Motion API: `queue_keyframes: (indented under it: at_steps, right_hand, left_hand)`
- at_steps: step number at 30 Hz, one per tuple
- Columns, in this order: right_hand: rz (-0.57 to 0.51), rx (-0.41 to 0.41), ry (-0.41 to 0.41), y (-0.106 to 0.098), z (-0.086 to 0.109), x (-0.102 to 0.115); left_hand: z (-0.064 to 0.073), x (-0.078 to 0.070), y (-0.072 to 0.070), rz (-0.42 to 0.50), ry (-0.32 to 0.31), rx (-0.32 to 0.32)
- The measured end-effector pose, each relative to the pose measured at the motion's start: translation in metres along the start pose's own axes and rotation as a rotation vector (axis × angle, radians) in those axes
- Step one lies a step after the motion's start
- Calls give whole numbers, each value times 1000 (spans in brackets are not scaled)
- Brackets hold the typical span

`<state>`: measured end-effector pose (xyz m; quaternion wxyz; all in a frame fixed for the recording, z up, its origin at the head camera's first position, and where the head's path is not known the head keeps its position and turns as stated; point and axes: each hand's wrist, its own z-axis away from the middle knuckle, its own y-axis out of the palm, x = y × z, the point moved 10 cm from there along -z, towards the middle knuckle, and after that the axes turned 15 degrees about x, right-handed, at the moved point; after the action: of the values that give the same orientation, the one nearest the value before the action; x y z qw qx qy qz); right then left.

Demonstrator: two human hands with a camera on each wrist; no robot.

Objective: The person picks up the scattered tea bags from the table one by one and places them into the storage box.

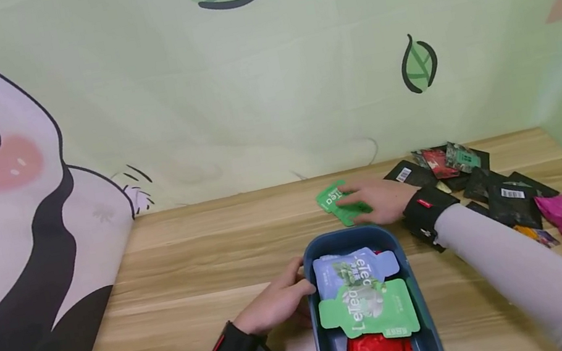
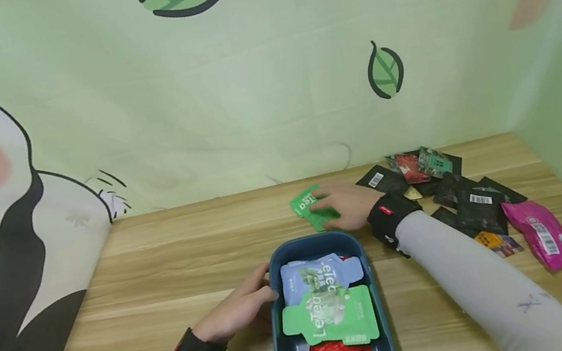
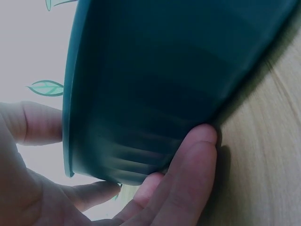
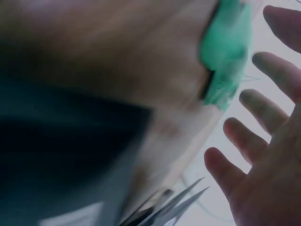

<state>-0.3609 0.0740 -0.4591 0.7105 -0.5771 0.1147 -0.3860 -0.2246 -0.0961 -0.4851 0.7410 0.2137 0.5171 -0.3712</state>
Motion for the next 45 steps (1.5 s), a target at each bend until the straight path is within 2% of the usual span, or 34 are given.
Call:
queue_keyframes:
  at_steps: [3, 8, 19, 27, 35, 39, 45]
  right_hand:
    - [-5, 11, 2, 6, 5, -5]
    - [-2, -32, -5, 5, 15, -7]
    - [7, -165, 81, 1, 26, -12]
    - [-12, -228, 139, 0, 27, -14]
    - [-55, -199, 197, 4, 27, -16]
    - [-76, -204, 190, 2, 28, -17]
    - [-142, -253, 141, -10, 36, -15]
  left_hand:
    - [0, -1, 1, 0, -1, 3]
    - [1, -2, 0, -6, -4, -3]
    - [1, -2, 0, 6, -1, 0]
    - [0, 0, -1, 4, 6, -4]
    - [0, 0, 2, 19, 8, 8]
    - [0, 0, 2, 12, 4, 8]
    - [-1, 0, 1, 6, 6, 11]
